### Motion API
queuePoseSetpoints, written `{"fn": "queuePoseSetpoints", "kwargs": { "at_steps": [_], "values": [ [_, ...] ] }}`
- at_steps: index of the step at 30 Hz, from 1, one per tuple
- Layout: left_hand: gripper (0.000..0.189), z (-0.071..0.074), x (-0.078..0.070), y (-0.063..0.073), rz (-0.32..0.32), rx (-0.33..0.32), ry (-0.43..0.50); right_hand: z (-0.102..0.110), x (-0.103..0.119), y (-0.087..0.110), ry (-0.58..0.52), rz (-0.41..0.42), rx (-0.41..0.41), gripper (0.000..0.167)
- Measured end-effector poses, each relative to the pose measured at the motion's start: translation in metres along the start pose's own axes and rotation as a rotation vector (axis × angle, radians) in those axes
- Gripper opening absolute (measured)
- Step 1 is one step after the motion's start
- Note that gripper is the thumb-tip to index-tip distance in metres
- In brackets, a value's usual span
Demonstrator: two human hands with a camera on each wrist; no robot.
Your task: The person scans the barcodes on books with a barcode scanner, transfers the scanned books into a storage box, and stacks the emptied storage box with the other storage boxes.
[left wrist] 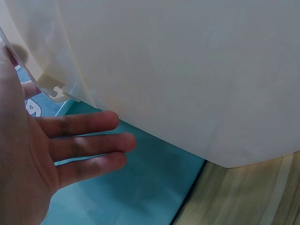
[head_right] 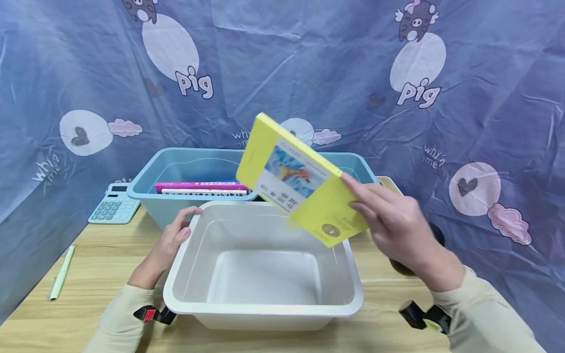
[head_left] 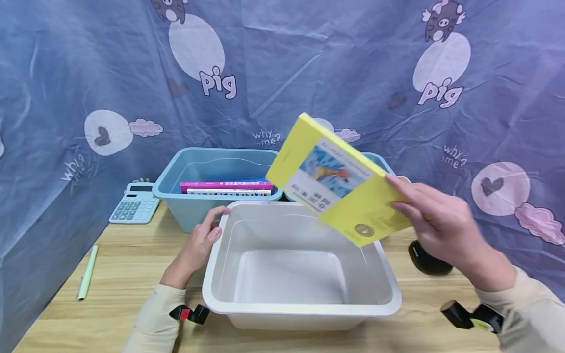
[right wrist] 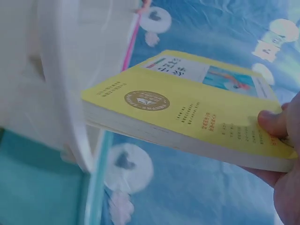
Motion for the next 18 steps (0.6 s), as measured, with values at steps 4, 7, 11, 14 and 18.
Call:
{"fn": "queuePoseSetpoints", "kwargs": {
  "at_steps": [4, 7, 11, 14, 18],
  "values": [
    [0.04, -0.002, 0.001, 0.0, 0.019, 0.012, 0.012, 0.03, 0.002, 0.008, 0.052, -0.101, -0.078, 0.046],
    [0.04, -0.002, 0.002, -0.001, 0.022, 0.014, 0.027, 0.052, -0.003, 0.023, 0.031, -0.197, -0.091, 0.049],
    [0.039, -0.001, 0.002, -0.001, 0.008, 0.005, 0.029, 0.077, -0.013, 0.045, 0.014, -0.38, -0.054, 0.043],
    [0.039, 0.0, 0.001, 0.0, -0.004, -0.005, 0.029, 0.089, -0.022, 0.06, 0.051, -0.5, -0.007, 0.04],
    [0.038, 0.0, 0.0, 0.001, -0.014, -0.017, 0.015, 0.098, -0.031, 0.076, 0.124, -0.599, 0.015, 0.057]
  ]
}}
Point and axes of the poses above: each hand's wrist, its own y-axis away from the middle knuckle, its own z-axis out of the back of the hand, x = y × z, the point moved 4 cm from there along -y, towards the middle knuckle, and after that the axes turned 11 degrees about x, right-handed, at the moved point
